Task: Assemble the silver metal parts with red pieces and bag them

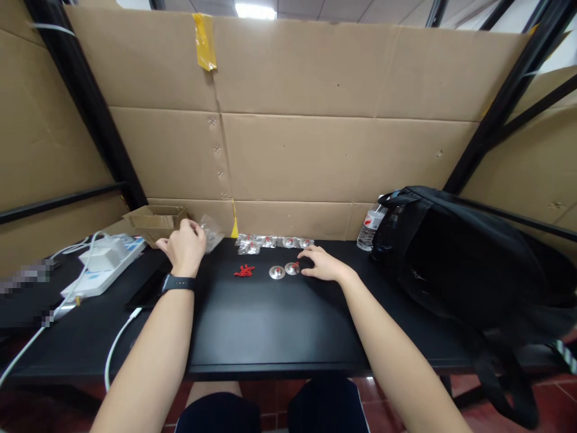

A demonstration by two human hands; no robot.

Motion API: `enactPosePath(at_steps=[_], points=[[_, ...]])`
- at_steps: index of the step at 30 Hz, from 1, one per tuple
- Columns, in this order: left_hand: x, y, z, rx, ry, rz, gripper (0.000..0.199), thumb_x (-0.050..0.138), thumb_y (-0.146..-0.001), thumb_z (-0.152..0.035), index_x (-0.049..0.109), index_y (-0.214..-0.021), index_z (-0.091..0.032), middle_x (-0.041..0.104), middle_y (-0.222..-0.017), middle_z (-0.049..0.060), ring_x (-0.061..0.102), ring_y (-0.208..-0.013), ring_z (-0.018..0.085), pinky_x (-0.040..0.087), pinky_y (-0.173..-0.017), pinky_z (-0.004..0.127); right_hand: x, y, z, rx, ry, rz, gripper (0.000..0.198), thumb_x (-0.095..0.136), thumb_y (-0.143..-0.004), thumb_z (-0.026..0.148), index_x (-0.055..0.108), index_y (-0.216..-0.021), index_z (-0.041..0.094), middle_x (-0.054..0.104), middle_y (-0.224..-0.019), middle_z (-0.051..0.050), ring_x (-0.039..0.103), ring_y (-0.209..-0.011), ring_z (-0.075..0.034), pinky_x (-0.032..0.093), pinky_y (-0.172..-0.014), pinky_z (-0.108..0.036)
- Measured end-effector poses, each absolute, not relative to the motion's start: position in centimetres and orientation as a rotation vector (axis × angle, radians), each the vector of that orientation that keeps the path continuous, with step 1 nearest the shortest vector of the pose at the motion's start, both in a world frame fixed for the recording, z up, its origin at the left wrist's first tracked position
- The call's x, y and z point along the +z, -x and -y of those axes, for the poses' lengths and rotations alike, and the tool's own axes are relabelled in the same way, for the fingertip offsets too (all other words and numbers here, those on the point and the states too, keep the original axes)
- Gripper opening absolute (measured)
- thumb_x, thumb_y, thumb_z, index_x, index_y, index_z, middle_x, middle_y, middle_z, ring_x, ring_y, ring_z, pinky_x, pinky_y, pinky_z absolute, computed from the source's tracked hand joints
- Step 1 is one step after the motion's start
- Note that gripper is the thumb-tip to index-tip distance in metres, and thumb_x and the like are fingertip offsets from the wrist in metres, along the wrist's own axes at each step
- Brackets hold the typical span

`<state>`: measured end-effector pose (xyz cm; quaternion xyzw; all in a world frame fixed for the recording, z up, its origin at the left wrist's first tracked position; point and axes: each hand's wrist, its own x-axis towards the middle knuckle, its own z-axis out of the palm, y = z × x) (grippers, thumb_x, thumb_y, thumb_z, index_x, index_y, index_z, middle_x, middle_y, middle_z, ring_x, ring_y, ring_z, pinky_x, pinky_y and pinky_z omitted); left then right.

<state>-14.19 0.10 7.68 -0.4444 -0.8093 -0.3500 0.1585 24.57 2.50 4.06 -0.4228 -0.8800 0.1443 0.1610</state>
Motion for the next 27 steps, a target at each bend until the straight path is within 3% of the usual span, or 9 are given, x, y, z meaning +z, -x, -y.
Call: enactPosePath(at_steps=[6,10,14,18,21,27], points=[[7.0,8.6,-0.1,-1.144,1.767,1.949,0.025,0.039,-0.1,-0.036,0.058,-0.111,-0.024,0.071,-0.109,0.008,0.06,-0.11,0.026,0.026,-0.097,0.043,3.7,-23.8,-2.5,0.383,1.07,2.518,0.043,0.074,-0.081,0.03,0.065,-0.122,0.02,0.059,-0.125,-0.012,0.054,-0.119,-0.026,0.043,-0.104,-0.041],[4.8,3.8,-0.2,-0.952,2.242,1.695,0.022,0.044,-0.099,-0.031,0.065,-0.101,-0.024,0.071,-0.111,0.009,0.057,-0.113,0.026,0.024,-0.101,0.045,3.3,-22.9,-2.4,0.327,0.979,2.542,0.04,0.073,-0.082,0.026,0.067,-0.12,0.018,0.065,-0.118,-0.011,0.058,-0.113,-0.025,0.044,-0.103,-0.039],[3.0,1.7,-0.3,-0.7,2.619,1.419,0.023,0.049,-0.097,-0.028,0.072,-0.099,-0.026,0.071,-0.114,0.008,0.05,-0.124,0.028,0.025,-0.103,0.048,3.0,-22.1,-2.0,0.258,1.012,2.613,0.025,0.066,-0.087,0.023,0.073,-0.112,0.022,0.07,-0.107,-0.008,0.066,-0.098,-0.021,0.05,-0.09,-0.031],[3.1,1.9,0.3,-0.679,2.697,1.294,0.028,0.048,-0.099,-0.037,0.073,-0.11,-0.029,0.07,-0.112,0.008,0.053,-0.116,0.027,0.027,-0.104,0.048,3.3,-21.5,-1.3,0.127,1.23,2.59,0.02,0.063,-0.088,0.021,0.077,-0.101,0.028,0.073,-0.103,-0.006,0.069,-0.093,-0.022,0.05,-0.076,-0.028],[3.5,2.0,0.7,-0.594,2.797,1.227,0.022,0.057,-0.095,-0.039,0.075,-0.101,-0.029,0.072,-0.099,0.006,0.058,-0.105,0.026,0.027,-0.103,0.047,3.7,-21.2,-0.9,0.084,1.356,2.571,0.02,0.063,-0.086,0.021,0.078,-0.095,0.029,0.075,-0.098,-0.005,0.07,-0.089,-0.023,0.048,-0.07,-0.027],[3.3,1.4,0.5,-0.532,2.754,1.311,0.018,0.059,-0.09,-0.02,0.074,-0.083,-0.024,0.074,-0.088,0.005,0.061,-0.098,0.025,0.028,-0.1,0.046,3.9,-20.9,-0.6,0.134,1.456,2.526,0.013,0.064,-0.085,0.023,0.076,-0.088,0.026,0.075,-0.093,-0.005,0.069,-0.085,-0.02,0.045,-0.069,-0.024]])
